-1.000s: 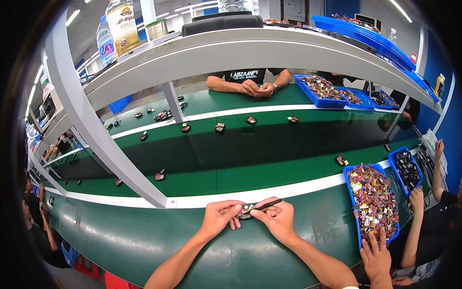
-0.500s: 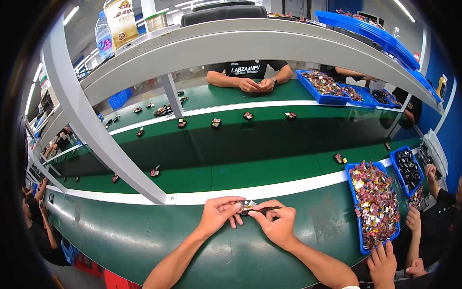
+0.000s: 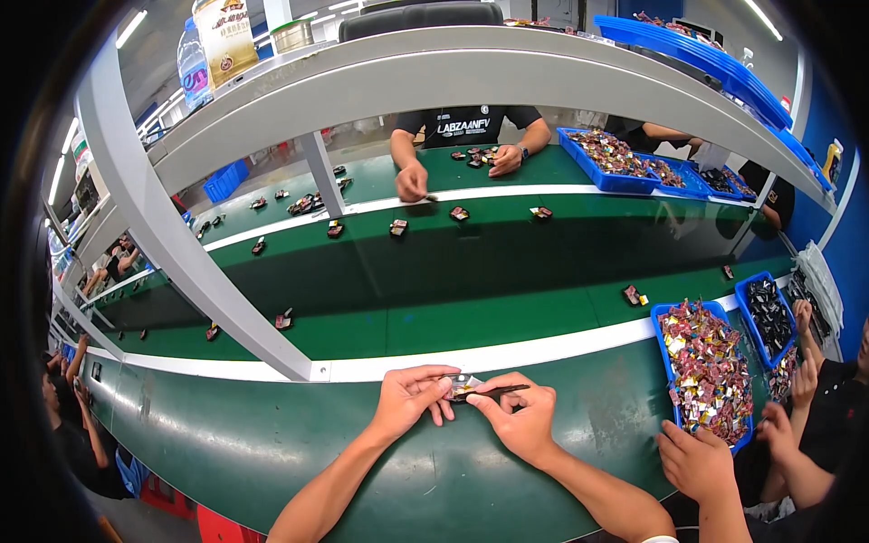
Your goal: Manually assemble small electronic components at an industrial production line.
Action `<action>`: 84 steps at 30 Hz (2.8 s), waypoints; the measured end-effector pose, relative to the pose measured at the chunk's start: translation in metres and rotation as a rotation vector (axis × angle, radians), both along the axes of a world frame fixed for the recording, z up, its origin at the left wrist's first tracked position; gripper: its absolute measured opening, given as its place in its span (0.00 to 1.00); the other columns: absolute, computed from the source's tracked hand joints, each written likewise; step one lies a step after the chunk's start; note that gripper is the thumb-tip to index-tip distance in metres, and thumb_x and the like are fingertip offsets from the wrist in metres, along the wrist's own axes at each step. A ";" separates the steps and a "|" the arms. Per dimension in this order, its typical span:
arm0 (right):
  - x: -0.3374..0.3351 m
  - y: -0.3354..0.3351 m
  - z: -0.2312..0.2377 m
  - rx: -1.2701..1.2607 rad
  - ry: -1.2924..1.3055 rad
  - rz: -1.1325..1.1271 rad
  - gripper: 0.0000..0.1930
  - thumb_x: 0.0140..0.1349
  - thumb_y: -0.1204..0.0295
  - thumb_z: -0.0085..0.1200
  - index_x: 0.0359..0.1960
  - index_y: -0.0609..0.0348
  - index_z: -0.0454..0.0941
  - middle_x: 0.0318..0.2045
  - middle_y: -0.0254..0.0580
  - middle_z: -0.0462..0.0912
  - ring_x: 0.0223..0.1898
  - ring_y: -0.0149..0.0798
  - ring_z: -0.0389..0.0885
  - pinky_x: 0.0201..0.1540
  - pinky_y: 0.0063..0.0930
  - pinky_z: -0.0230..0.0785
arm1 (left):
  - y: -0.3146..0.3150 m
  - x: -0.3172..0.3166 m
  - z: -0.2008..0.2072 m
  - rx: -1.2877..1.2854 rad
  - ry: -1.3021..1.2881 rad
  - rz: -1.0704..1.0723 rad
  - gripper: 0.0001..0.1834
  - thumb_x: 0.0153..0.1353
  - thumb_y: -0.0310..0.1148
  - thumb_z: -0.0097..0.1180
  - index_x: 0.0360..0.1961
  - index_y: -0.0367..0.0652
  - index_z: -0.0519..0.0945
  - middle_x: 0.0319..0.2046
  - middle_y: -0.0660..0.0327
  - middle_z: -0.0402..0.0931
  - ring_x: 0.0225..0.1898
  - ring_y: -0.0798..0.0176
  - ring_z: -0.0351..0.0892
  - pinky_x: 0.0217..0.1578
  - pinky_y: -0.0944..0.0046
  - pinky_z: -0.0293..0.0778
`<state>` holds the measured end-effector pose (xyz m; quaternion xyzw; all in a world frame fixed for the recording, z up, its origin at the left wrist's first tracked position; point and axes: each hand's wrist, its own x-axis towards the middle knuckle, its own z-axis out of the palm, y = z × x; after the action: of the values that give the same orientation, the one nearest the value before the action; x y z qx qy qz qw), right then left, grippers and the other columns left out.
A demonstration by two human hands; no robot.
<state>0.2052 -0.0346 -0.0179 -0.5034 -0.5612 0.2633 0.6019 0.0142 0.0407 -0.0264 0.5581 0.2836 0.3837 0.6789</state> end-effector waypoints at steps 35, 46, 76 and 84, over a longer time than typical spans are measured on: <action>-0.004 0.001 0.006 0.455 -0.471 -0.008 0.09 0.46 0.83 0.69 0.28 0.54 0.86 0.27 0.33 0.89 0.15 0.27 0.77 0.18 0.21 0.56 | -0.006 0.007 0.006 0.049 0.149 0.070 0.14 0.65 0.22 0.60 0.51 0.28 0.81 0.31 0.56 0.84 0.24 0.71 0.81 0.20 0.72 0.75; 0.013 0.007 -0.002 0.473 -0.545 -0.009 0.10 0.44 0.83 0.69 0.29 0.55 0.86 0.29 0.33 0.89 0.16 0.28 0.77 0.19 0.20 0.61 | -0.004 0.024 0.009 0.051 0.184 0.129 0.10 0.63 0.21 0.62 0.45 0.28 0.83 0.25 0.56 0.83 0.20 0.69 0.80 0.20 0.71 0.75; 0.027 0.023 -0.015 0.118 -0.130 -0.134 0.05 0.62 0.71 0.62 0.39 0.53 0.82 0.10 0.31 0.60 0.12 0.29 0.57 0.19 0.28 0.52 | 0.037 0.009 -0.001 1.144 0.802 0.607 0.16 0.61 0.18 0.56 0.52 0.31 0.77 0.50 0.46 0.75 0.40 0.41 0.82 0.37 0.51 0.78; 0.028 0.020 -0.016 0.038 -0.071 -0.080 0.04 0.65 0.75 0.59 0.38 0.62 0.82 0.25 0.34 0.79 0.14 0.24 0.63 0.19 0.26 0.54 | 0.037 0.009 -0.002 1.175 0.707 0.593 0.14 0.61 0.17 0.55 0.48 0.30 0.79 0.44 0.46 0.77 0.36 0.41 0.83 0.34 0.51 0.78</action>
<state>0.2329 -0.0145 -0.0337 -0.5228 -0.5666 0.2102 0.6012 0.0229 0.0779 -0.0285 0.8190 0.3722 0.4366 0.0053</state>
